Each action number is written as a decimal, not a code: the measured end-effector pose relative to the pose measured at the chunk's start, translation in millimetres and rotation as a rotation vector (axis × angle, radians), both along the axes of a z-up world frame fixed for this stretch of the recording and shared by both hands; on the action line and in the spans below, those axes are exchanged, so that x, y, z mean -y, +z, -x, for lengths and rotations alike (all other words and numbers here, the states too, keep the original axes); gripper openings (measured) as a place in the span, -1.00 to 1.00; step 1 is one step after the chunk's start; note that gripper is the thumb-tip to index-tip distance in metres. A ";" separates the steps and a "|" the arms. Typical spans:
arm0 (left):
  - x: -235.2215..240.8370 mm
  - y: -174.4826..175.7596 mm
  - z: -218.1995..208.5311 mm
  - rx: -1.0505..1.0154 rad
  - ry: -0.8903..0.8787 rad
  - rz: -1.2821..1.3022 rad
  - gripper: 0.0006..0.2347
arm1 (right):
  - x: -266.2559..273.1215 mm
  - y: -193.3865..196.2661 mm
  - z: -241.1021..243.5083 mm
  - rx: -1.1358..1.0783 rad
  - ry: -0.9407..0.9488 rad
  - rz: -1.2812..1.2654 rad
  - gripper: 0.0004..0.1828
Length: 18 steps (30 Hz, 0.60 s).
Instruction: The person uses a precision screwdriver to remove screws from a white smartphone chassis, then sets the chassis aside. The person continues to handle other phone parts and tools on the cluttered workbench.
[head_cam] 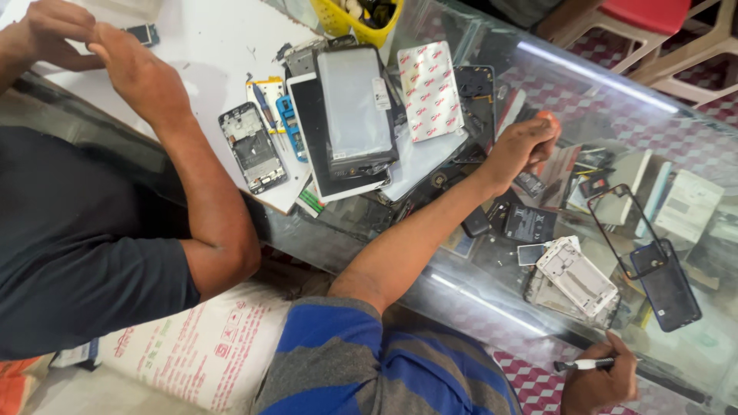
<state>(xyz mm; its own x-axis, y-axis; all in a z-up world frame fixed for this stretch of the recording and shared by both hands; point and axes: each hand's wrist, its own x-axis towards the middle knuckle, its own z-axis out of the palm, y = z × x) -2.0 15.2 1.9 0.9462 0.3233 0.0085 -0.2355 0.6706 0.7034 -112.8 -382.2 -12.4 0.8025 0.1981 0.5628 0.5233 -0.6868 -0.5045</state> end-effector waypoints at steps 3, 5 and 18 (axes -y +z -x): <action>0.0 1.7 2.5 0.045 -0.025 0.005 -0.75 | -1.4 5.8 0.9 -0.023 -0.007 0.030 -0.85; -1.1 4.2 3.8 0.088 -0.042 0.043 -0.78 | -2.3 9.3 0.5 -0.004 0.010 0.077 -0.86; 0.6 -1.3 -2.5 0.057 0.110 -0.028 -0.74 | -12.3 21.4 1.2 -0.035 0.006 0.070 -0.85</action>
<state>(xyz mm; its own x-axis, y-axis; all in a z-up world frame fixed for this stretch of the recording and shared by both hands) 0.5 14.6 0.6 0.9027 0.4243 0.0716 -0.3468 0.6187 0.7050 -113.9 -369.9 9.0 0.8199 0.2408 0.5194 0.5107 -0.7177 -0.4734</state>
